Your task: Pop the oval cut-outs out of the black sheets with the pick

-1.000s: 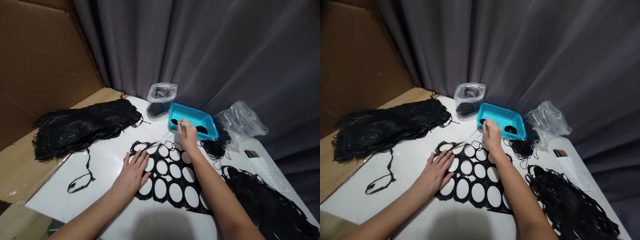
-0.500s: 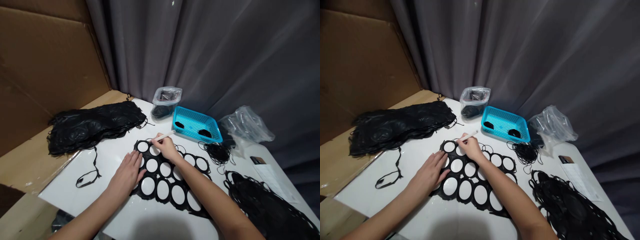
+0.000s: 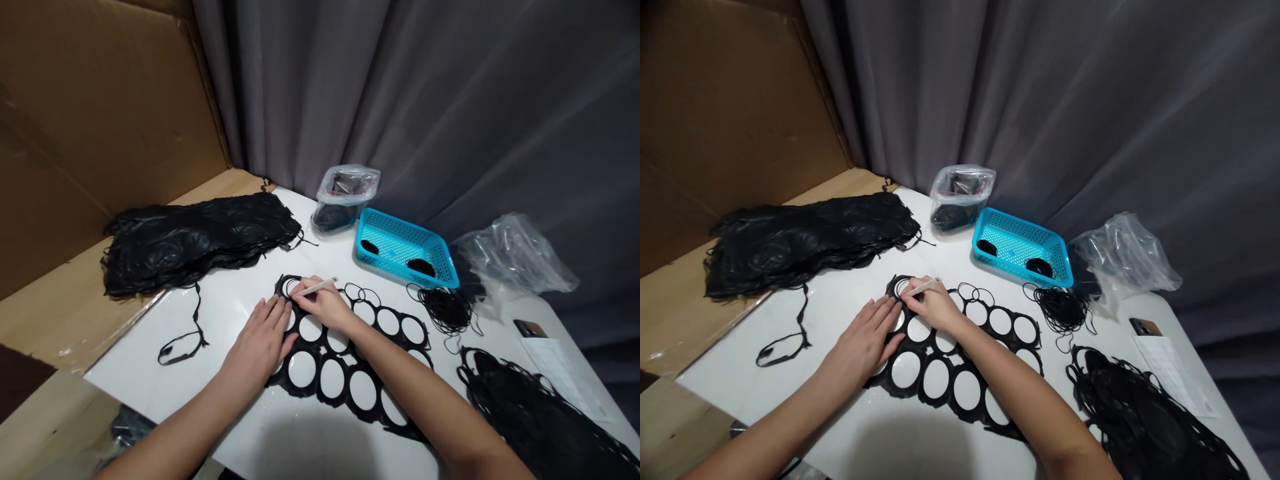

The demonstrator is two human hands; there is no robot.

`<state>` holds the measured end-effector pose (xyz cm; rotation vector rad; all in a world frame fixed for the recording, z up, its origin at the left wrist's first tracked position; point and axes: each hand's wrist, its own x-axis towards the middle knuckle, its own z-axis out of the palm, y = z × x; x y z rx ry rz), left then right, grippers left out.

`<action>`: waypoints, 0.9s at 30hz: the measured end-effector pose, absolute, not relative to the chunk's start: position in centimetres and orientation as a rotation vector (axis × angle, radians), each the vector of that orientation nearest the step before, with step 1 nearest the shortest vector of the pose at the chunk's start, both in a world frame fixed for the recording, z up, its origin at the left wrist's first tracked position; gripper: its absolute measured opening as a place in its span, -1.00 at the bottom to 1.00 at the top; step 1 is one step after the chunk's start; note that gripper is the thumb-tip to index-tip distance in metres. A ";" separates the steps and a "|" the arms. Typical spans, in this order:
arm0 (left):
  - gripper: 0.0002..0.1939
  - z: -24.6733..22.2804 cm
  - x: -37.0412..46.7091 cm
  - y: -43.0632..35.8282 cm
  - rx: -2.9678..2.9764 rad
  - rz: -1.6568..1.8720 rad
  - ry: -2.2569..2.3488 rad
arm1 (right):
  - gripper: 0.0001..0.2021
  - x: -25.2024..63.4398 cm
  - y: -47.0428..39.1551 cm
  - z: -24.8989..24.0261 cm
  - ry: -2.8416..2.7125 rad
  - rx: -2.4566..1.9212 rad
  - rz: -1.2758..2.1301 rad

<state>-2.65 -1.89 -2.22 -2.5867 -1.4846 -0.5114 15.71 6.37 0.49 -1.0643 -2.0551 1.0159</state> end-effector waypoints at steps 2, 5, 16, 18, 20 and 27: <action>-0.51 -2.2 -2.6 -1.9 -2.590 -0.508 -1.476 | -0.89 15.7 6.3 0.6 -2.052 -1.061 1.011; -0.52 -2.0 -2.6 -1.9 -2.602 -0.527 -1.469 | -0.87 15.7 6.5 0.7 -2.055 -1.048 0.999; -0.52 -2.2 -2.9 -1.6 -2.630 -0.611 -1.412 | -0.89 15.7 5.9 0.6 -2.470 -0.948 0.370; -0.52 -2.1 -3.0 -1.5 -2.640 -0.599 -1.416 | -0.87 16.4 8.0 1.7 -2.378 -1.083 0.312; -0.53 -1.9 -3.0 -1.4 -2.638 -0.593 -1.429 | -0.82 17.6 10.9 3.2 -2.208 -1.260 0.247; -0.51 0.4 -3.6 -2.1 -2.606 -0.690 -1.492 | -0.82 19.6 12.7 5.4 -1.877 -1.465 0.444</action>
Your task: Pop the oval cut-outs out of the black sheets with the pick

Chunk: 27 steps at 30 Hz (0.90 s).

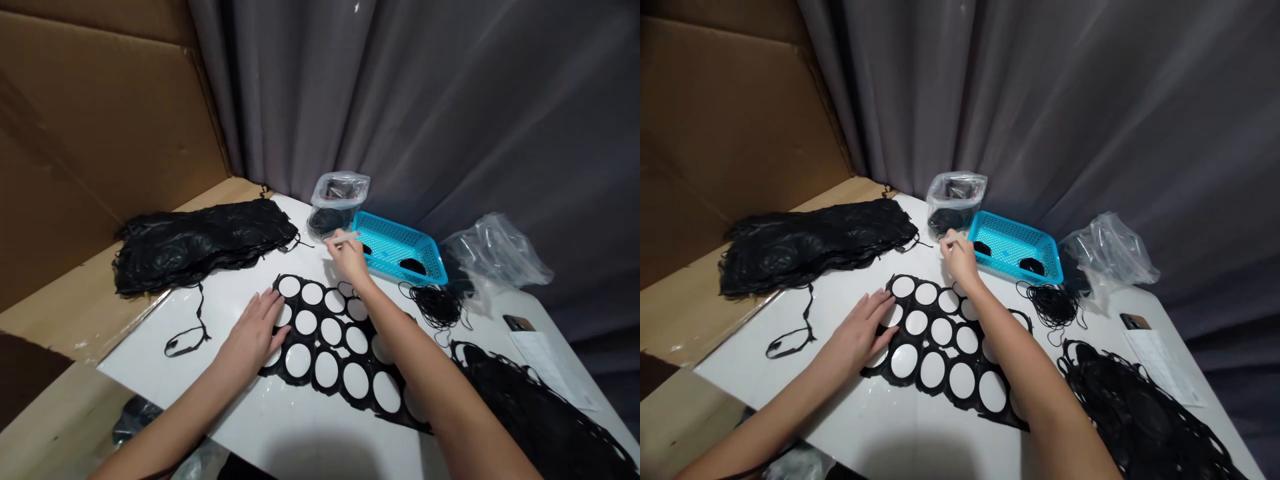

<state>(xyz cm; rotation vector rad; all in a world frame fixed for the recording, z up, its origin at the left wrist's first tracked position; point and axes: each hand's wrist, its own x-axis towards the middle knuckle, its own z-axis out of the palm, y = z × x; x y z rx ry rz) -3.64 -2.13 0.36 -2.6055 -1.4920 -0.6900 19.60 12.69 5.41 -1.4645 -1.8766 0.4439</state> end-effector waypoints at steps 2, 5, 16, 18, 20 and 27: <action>-0.55 1.0 -4.0 -3.6 -2.581 -0.705 -1.566 | -0.80 18.5 9.8 4.4 -1.946 -1.404 0.600; -0.62 1.0 -4.1 -6.3 -2.605 -0.645 -1.619 | -0.81 16.6 5.0 2.9 -2.042 -1.262 0.858; -0.52 -1.3 -3.3 -9.2 -2.581 -0.605 -1.612 | -0.88 14.9 0.3 1.8 -2.066 -1.075 1.115; -0.53 -1.3 -3.3 -9.1 -2.577 -0.616 -1.608 | -0.88 14.9 0.4 1.7 -2.070 -1.077 1.099; -0.53 -1.3 -3.3 -9.2 -2.572 -0.630 -1.606 | -0.87 14.8 0.5 1.6 -2.083 -1.062 1.075; -0.52 -1.3 -3.2 -9.2 -2.592 -0.595 -1.625 | -0.88 15.0 -0.4 1.1 -2.377 -0.829 0.708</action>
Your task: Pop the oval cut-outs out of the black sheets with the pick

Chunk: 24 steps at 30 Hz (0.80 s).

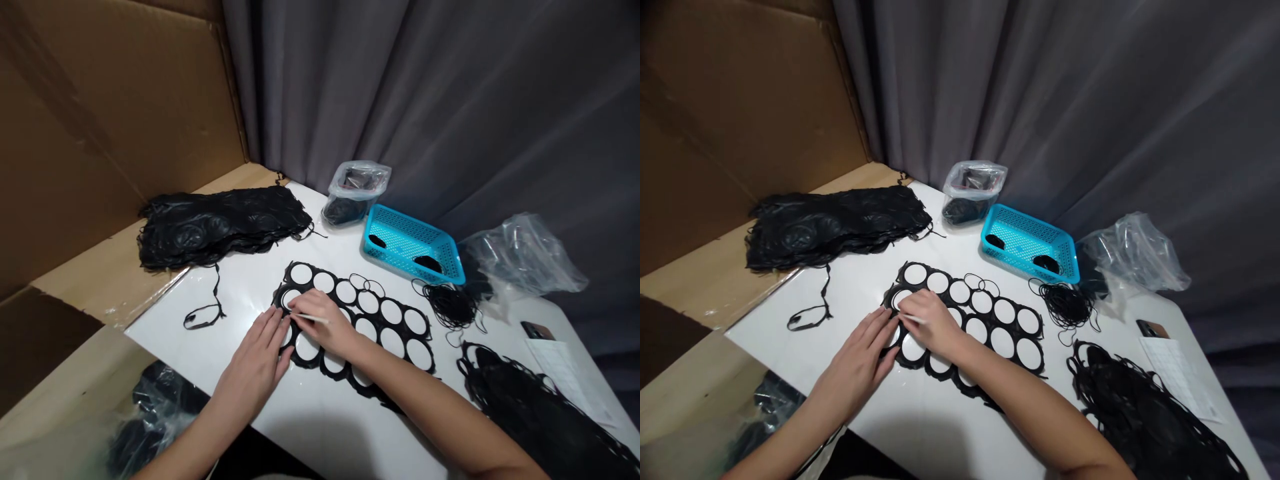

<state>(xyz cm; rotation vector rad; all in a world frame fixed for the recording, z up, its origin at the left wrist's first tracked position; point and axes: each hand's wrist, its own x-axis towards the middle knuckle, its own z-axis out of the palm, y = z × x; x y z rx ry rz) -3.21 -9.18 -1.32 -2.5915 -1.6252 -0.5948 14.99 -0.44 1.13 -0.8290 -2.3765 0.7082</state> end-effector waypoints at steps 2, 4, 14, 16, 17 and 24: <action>-0.53 -1.3 -3.2 -9.1 -2.599 -0.576 -1.626 | -0.87 14.8 0.0 1.3 -2.501 -0.790 0.534; -0.54 -1.3 -3.2 -9.0 -2.593 -0.586 -1.622 | -0.88 14.9 1.8 1.7 -2.510 -0.856 0.407; -0.58 -0.2 -3.3 -8.7 -2.534 -0.675 -1.656 | -0.82 20.0 7.3 4.7 -1.905 -1.326 0.567; -0.56 -0.1 -2.5 -8.9 -2.562 -0.705 -1.617 | -0.81 19.9 4.4 4.1 -1.972 -1.273 0.827; -0.55 -0.1 -2.1 -9.0 -2.600 -0.713 -1.579 | -0.82 19.7 2.9 3.7 -1.993 -1.244 0.938; -0.52 -1.1 -0.6 -9.1 -2.707 -0.625 -1.453 | -0.89 19.0 -1.2 1.9 -1.934 -1.216 1.138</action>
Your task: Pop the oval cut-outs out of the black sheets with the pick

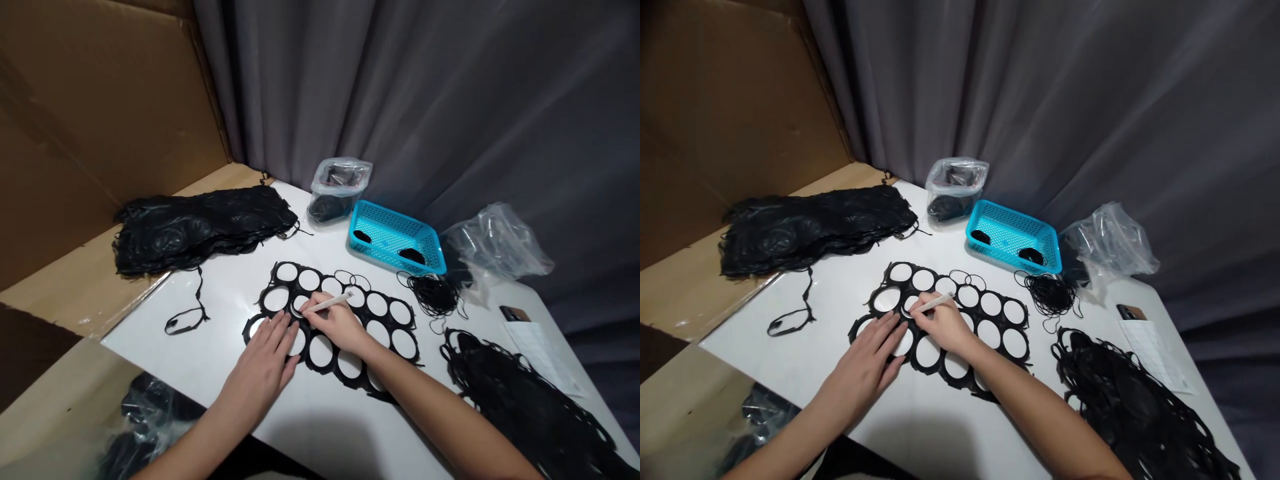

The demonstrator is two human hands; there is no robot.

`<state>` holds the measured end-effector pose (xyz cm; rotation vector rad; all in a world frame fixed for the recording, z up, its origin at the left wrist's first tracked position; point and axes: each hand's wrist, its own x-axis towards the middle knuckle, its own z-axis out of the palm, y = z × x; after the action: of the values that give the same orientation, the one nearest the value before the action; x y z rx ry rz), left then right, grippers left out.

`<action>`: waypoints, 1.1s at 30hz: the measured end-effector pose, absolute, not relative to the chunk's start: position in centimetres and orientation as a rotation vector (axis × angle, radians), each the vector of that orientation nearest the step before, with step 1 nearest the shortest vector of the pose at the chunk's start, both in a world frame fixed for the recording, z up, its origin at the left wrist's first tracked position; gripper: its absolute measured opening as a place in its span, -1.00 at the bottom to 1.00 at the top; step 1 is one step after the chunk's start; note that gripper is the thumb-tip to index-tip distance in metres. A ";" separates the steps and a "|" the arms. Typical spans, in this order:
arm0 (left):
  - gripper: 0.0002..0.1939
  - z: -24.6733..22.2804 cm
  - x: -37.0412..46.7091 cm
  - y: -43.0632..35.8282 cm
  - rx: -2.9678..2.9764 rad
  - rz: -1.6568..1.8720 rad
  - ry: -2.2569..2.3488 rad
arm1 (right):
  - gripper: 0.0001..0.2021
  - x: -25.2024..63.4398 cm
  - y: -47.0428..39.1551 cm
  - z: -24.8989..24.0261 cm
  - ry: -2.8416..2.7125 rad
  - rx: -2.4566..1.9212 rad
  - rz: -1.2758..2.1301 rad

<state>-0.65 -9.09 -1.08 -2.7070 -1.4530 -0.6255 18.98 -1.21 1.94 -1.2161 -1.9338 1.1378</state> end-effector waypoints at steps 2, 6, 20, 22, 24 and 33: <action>-0.53 -1.2 -0.8 -9.0 -2.703 -0.611 -1.456 | -0.89 19.0 -1.2 1.8 -1.941 -1.212 1.132; -0.54 -1.2 -0.8 -9.0 -2.705 -0.613 -1.463 | -0.86 19.0 -1.2 1.8 -1.980 -1.186 1.113; -0.57 -0.9 -0.9 -8.5 -2.704 -0.536 -1.375 | -0.88 19.0 0.2 1.6 -2.450 -1.054 0.347; -0.56 -0.7 -1.2 -8.5 -2.705 -0.516 -1.370 | -0.83 20.1 3.0 2.4 -2.285 -1.248 0.264; -0.54 -0.6 -1.7 -8.4 -2.711 -0.500 -1.351 | -0.82 21.6 5.1 3.0 -2.032 -1.424 0.185; -0.55 -0.4 -3.9 -7.9 -2.802 -0.566 -1.322 | -0.82 25.8 3.4 2.7 -1.673 -1.439 0.601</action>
<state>-3.85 -7.94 -0.44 -2.8021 -1.3223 -0.5663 25.78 3.39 2.67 -1.4393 -1.6735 0.6010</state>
